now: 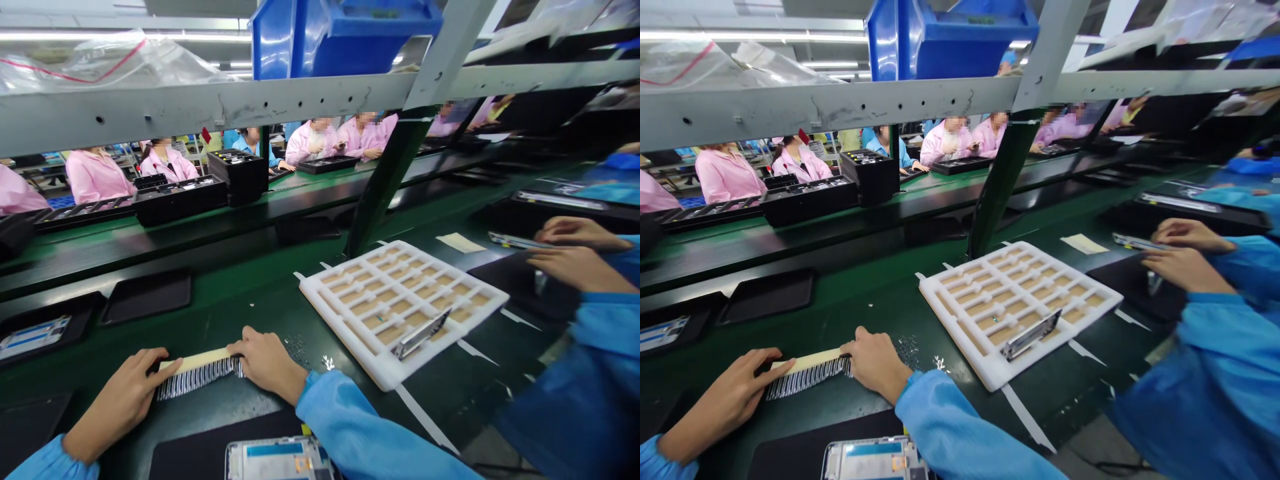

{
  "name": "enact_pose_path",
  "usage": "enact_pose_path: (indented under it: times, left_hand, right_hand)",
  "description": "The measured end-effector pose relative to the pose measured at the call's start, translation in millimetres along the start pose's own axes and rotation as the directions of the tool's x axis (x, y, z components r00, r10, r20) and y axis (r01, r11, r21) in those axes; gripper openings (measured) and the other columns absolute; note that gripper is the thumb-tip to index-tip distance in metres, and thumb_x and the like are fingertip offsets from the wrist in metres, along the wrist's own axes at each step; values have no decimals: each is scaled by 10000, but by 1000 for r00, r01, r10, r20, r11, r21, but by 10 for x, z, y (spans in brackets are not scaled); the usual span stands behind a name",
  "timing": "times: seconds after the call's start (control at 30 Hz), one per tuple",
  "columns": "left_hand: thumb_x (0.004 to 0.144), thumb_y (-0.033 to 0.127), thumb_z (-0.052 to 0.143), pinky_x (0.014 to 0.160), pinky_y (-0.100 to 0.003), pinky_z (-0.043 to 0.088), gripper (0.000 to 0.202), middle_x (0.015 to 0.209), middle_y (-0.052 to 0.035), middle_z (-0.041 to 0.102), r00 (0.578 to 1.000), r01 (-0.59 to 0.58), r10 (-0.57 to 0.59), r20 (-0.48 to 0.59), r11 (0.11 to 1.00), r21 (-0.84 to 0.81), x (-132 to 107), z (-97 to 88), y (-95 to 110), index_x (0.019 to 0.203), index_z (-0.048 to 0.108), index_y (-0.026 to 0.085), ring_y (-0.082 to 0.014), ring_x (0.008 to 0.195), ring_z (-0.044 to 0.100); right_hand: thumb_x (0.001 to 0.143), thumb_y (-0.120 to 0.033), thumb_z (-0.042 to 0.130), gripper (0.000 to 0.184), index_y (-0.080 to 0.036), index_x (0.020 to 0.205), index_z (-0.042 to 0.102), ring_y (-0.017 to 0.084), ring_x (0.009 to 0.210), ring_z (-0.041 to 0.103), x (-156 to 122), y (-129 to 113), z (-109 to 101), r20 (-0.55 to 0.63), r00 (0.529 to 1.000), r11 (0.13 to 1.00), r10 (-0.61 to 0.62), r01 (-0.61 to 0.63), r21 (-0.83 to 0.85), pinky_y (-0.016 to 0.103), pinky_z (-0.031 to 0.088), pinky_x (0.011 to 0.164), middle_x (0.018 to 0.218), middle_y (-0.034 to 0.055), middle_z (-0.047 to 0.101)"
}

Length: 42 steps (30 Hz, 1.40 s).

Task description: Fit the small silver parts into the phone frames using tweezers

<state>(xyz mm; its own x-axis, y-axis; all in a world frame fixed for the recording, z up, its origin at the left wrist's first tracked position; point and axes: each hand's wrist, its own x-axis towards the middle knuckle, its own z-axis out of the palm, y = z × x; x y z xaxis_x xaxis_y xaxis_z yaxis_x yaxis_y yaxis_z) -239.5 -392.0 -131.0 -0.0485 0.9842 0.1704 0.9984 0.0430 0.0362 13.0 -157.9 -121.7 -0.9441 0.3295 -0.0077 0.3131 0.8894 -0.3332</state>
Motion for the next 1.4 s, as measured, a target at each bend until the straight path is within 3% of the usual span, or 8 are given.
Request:
enact_pose_path:
  times: [0.17, 0.47, 0.67, 0.8, 0.9, 1.03, 1.2, 1.4]
  left_hand:
    - [950, 205, 510, 1074, -491, 559, 447, 1362, -150, 720, 999, -12, 15, -29, 997, 74, 101, 122, 384, 1325, 753, 213, -338, 1227, 669]
    - [1076, 526, 484, 1078, -542, 560, 528, 1510, -116, 674, 990, 126, -124, -72, 992, 19, 120, 311, 935, 1543, 614, 319, -378, 1325, 639]
    - [1101, 483, 402, 1141, -469, 536, 492, 1471, -72, 709, 969, 246, -248, -4, 962, -120, 77, 250, 688, 1458, 687, 299, -296, 1329, 658]
    - [1059, 578, 425, 1050, -443, 577, 519, 1286, -95, 763, 933, 360, -352, 76, 912, -194, 112, 118, 324, 1242, 793, 261, -295, 1187, 712]
    - [973, 645, 543, 951, -433, 590, 543, 1101, -86, 772, 906, 419, -390, 164, 880, -223, 156, 23, 153, 1268, 774, 252, -299, 1053, 729]
    - [924, 573, 585, 782, -359, 573, 431, 878, -36, 723, 883, 443, -369, 291, 859, -255, 238, -71, 111, 1147, 787, 264, -256, 858, 703]
    - [882, 527, 618, 894, -375, 545, 299, 1037, -61, 744, 890, 405, -302, 343, 868, -286, 339, -143, 139, 931, 762, 271, -273, 998, 672]
    - [947, 501, 536, 824, -355, 516, 304, 955, -56, 720, 878, 404, -283, 387, 871, -280, 389, -181, 153, 907, 693, 244, -249, 901, 671]
  right_hand:
    - [1047, -171, 561, 337, -247, 1332, 724, 258, 935, 763, -46, -38, 1, 10, 996, 990, -88, 89, -112, 319, 552, 723, 1193, 123, 709]
    - [1031, -107, 537, 499, -181, 1524, 559, 322, 947, 768, -174, -11, -27, 62, 990, 964, -128, 139, -228, 381, 567, 693, 1324, 220, 657]
    - [976, -132, 604, 546, -95, 1519, 556, 321, 938, 773, -219, 26, -54, 71, 993, 978, -93, 105, -180, 402, 593, 734, 1335, 231, 650]
    - [1032, -308, 625, 273, -173, 1250, 719, 283, 923, 784, -153, 16, -103, 28, 999, 996, -27, 29, -82, 365, 601, 743, 1285, 139, 659]
    - [1059, -336, 634, 206, -189, 1161, 737, 269, 930, 792, -75, 11, -113, 1, 999, 999, 47, -47, -6, 354, 597, 760, 1306, 115, 654]
    - [1039, -326, 697, 190, -188, 1167, 723, 276, 965, 797, -27, -14, -67, 1, 993, 989, 116, -116, 89, 349, 581, 803, 1232, 113, 707]
    - [1050, -307, 685, 241, -207, 1269, 703, 288, 1108, 769, -55, -34, -13, 11, 988, 972, 152, -152, 180, 357, 557, 890, 1186, 108, 770]
    - [983, -277, 704, 210, -194, 1165, 770, 276, 1003, 786, -74, -17, -68, 11, 987, 961, 160, -159, 228, 347, 552, 838, 1227, 129, 737]
